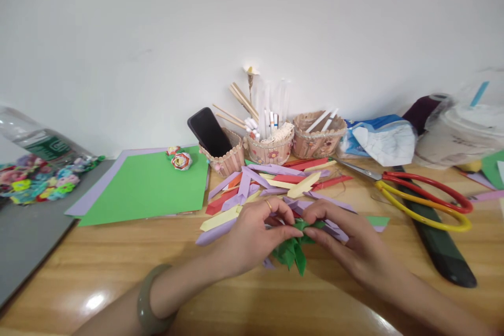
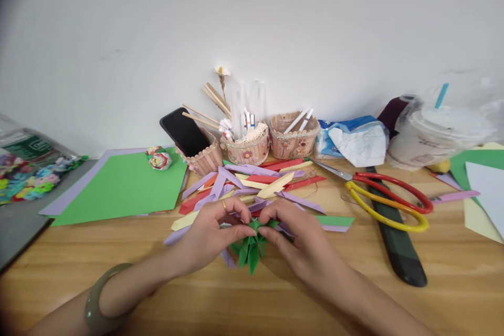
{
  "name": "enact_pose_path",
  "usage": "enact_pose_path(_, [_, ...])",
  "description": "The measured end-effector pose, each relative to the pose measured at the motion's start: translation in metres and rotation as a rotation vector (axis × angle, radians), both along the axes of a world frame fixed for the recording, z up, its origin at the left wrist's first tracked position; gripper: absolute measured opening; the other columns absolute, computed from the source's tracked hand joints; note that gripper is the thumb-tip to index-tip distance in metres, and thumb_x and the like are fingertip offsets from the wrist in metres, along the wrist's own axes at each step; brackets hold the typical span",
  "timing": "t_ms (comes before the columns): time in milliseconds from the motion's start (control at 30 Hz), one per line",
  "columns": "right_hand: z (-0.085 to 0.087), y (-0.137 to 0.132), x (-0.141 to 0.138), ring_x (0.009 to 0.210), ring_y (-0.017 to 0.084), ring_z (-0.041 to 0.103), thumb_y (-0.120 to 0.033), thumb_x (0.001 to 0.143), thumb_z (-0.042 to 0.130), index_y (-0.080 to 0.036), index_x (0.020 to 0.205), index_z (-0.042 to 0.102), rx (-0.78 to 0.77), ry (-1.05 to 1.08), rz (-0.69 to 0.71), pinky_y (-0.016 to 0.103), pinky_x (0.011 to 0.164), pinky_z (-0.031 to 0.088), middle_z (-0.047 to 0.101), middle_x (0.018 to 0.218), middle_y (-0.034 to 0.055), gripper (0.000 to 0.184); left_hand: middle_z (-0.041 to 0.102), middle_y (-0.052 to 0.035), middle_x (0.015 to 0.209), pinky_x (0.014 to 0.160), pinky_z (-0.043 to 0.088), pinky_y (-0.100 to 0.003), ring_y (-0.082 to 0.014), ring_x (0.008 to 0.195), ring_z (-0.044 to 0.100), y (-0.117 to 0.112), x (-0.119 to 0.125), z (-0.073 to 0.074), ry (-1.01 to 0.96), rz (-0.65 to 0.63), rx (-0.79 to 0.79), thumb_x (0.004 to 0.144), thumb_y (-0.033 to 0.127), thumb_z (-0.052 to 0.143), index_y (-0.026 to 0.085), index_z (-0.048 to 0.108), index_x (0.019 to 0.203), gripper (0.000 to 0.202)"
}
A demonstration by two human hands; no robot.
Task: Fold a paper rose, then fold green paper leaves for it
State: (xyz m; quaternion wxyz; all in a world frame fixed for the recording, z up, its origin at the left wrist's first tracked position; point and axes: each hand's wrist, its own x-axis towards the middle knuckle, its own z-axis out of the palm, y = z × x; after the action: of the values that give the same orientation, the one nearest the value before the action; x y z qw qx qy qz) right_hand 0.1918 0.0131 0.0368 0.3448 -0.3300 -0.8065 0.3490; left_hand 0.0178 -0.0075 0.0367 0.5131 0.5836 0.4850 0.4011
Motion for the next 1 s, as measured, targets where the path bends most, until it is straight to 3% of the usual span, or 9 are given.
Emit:
enact_pose_path(233, [0.002,0.0,-0.001,0.061,0.011,0.055,-0.016,0.08,0.052,-0.02,0.074,0.053,0.042,-0.03,-0.037,0.019,0.054,0.044,0.058,0.067,-0.001,0.008,0.058,0.0001,0.073,0.064,0.043,-0.022,-0.0101,0.068,0.053,0.0,-0.002,-0.002,-0.017,-0.034,-0.002,0.07,0.02,0.064,0.015,0.058,0.075,0.009])
enact_pose_path(367, [-0.002,-0.001,0.001,0.059,0.01,0.055,-0.013,0.08,0.052,-0.02,0.073,0.052,0.141,-0.064,-0.045,0.02,0.054,0.043,0.059,0.066,-0.0012,0.01,0.055,-0.001,0.071,0.06,0.043,-0.022,-0.0106,0.065,0.052,-0.003,-0.001,-0.004,0.019,-0.02,0.029,0.072,0.021,0.062,0.015,0.056,0.071,0.008])
enact_pose_path(567, [-0.009,-0.004,0.004,0.064,0.013,0.057,-0.01,0.079,0.052,-0.021,0.081,0.053,0.452,-0.1,-0.074,0.025,0.058,0.045,0.062,0.07,0.001,0.011,0.057,-0.0022,0.072,0.062,0.043,-0.025,-0.0126,0.069,0.053,-0.007,-0.002,-0.013,0.159,0.006,0.334,0.078,0.015,0.055,0.016,0.056,0.071,0.007])
enact_pose_path(633, [-0.008,-0.003,0.004,0.065,0.014,0.058,-0.01,0.078,0.052,-0.021,0.081,0.054,0.42,-0.099,-0.071,0.025,0.06,0.045,0.063,0.071,0.0012,0.011,0.058,-0.0022,0.071,0.065,0.043,-0.026,-0.0125,0.07,0.053,-0.007,-0.003,-0.014,0.195,0.003,0.444,0.079,0.013,0.053,0.016,0.057,0.072,0.009])
enact_pose_path(700, [-0.006,-0.001,0.003,0.067,0.013,0.058,-0.011,0.078,0.053,-0.02,0.08,0.055,0.289,-0.097,-0.064,0.024,0.059,0.046,0.062,0.072,0.001,0.01,0.058,-0.0022,0.072,0.066,0.043,-0.026,-0.0126,0.07,0.053,-0.006,-0.003,-0.014,0.21,0.011,0.465,0.08,0.015,0.053,0.016,0.058,0.073,0.009])
enact_pose_path(800, [-0.004,0.002,0.003,0.068,0.013,0.058,-0.014,0.079,0.053,-0.02,0.078,0.057,0.121,-0.11,-0.056,0.024,0.06,0.046,0.063,0.073,0.0009,0.007,0.059,-0.0014,0.072,0.063,0.043,-0.025,-0.0122,0.068,0.053,-0.002,-0.003,-0.012,0.155,0.026,0.274,0.075,0.017,0.059,0.016,0.059,0.074,0.001])
enact_pose_path(900, [-0.005,0.005,0.003,0.068,0.014,0.058,-0.016,0.079,0.052,-0.019,0.077,0.058,0.017,-0.115,-0.039,0.025,0.062,0.046,0.063,0.073,0.0015,0.007,0.059,-0.0001,0.073,0.061,0.044,-0.022,-0.0103,0.066,0.054,0.004,-0.003,-0.01,0.006,0.006,-0.012,0.067,0.013,0.063,0.015,0.059,0.077,0.011])
enact_pose_path(1000, [-0.006,0.007,0.003,0.068,0.015,0.058,-0.019,0.079,0.053,-0.018,0.077,0.059,-0.081,-0.118,-0.038,0.026,0.063,0.045,0.063,0.074,0.0018,0.007,0.058,0.0013,0.069,0.059,0.043,-0.02,-0.0083,0.062,0.053,0.009,-0.003,-0.012,-0.087,-0.006,-0.181,0.063,0.012,0.065,0.014,0.058,0.074,0.013])
